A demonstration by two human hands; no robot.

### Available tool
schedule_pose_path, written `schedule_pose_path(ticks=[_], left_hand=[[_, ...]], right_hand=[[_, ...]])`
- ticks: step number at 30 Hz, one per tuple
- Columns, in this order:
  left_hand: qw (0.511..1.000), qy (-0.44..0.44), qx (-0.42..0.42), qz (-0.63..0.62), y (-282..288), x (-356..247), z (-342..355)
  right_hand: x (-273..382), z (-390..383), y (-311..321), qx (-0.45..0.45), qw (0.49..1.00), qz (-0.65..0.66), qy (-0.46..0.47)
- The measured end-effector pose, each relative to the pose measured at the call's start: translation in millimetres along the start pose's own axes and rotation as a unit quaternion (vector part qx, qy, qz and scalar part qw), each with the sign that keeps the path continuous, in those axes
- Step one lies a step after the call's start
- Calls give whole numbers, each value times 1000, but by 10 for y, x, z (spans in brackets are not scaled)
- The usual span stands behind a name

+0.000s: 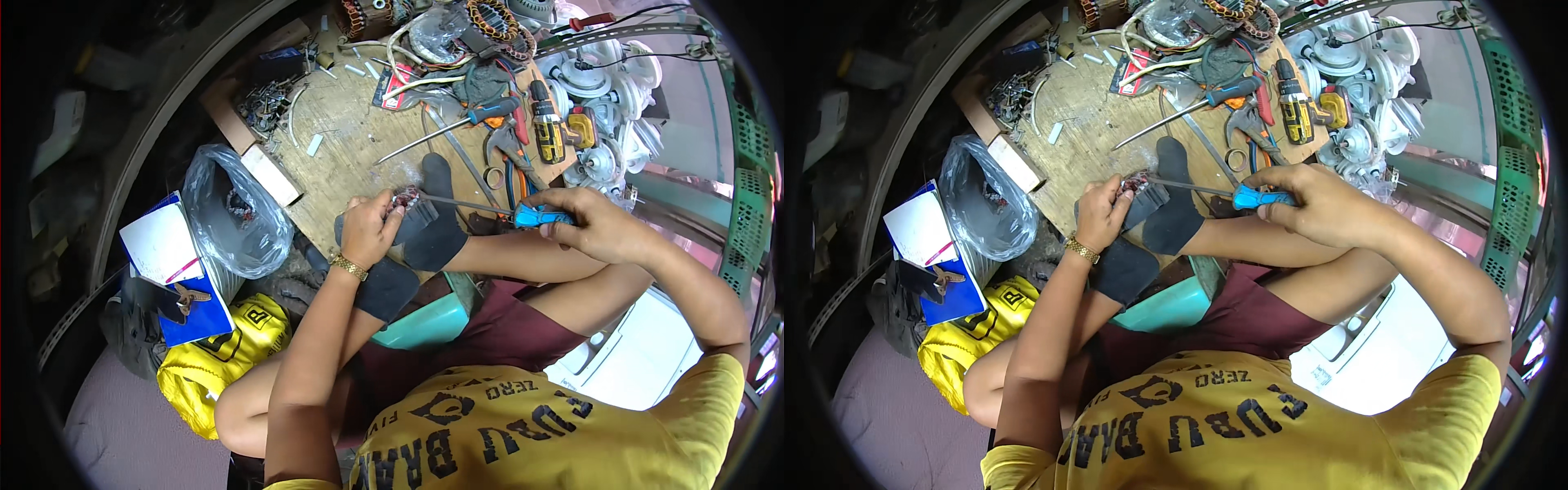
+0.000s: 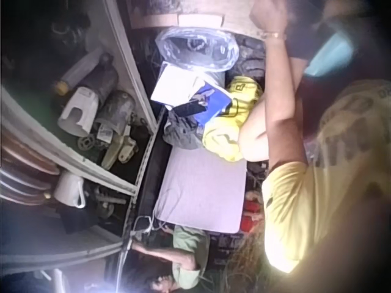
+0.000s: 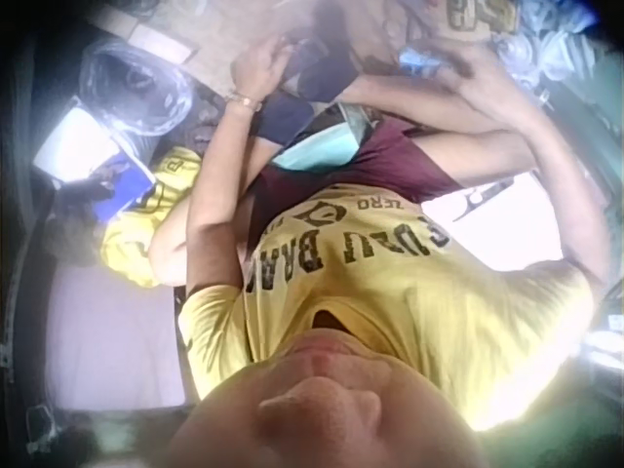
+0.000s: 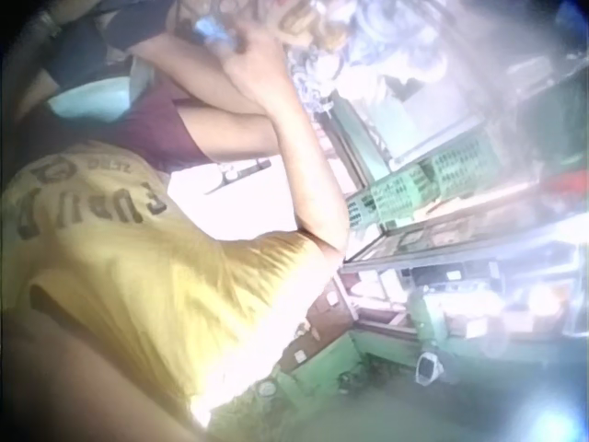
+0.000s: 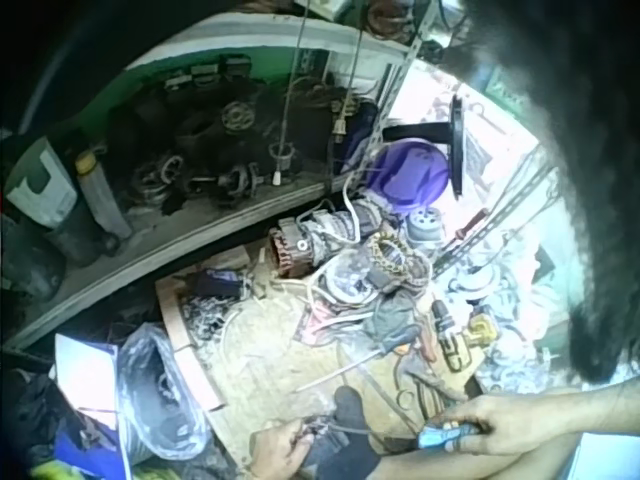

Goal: The person uses a screwdriver and a hammer to disassemble or adjust an electrical motor component, tapping the shaft and prying at the casing while seated on the floor.

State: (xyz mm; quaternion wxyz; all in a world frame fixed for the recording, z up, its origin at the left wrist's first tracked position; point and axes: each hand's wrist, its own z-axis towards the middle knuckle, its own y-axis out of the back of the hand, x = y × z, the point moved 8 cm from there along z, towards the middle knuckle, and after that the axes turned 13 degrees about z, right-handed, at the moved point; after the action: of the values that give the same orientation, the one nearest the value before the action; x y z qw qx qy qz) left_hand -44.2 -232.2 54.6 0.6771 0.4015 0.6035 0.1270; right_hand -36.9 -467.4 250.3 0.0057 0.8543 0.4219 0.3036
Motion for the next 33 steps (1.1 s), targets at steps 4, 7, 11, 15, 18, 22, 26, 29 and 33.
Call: schedule_pose_path(ticks=[4, 7, 11, 15, 18, 22, 26, 29, 33], left_hand=[[1000, -6, -12, 2, 3, -16, -12], [1000, -5, -13, -15, 17, -50, 2], [999, -13, -31, 1, 46, -27, -15], [1000, -6, -11, 1, 6, -24, 55], [1000, 1, -14, -18, -14, -11, 51], [1000, -13, -2, -13, -29, 2, 34], [1000, -15, -8, 4, 7, -19, 65], [999, 18, -29, 23, -14, -44, -21], [998, 26, -35, 49, -24, -111, -29]], right_hand=[[70, 88, -46, 11, 999, -48, 2], [148, 191, 9, 10, 990, -113, 80], [436, 382, 4, 46, 979, -190, 51], [624, 543, -57, 90, 975, -202, -36], [710, 523, -162, 82, 970, -224, -57], [516, 504, -149, 52, 967, -239, -76], [397, 502, -154, 29, 986, -165, -26], [273, 372, -255, 1, 992, -127, -18], [65, 139, -359, -56, 992, -113, 29]])
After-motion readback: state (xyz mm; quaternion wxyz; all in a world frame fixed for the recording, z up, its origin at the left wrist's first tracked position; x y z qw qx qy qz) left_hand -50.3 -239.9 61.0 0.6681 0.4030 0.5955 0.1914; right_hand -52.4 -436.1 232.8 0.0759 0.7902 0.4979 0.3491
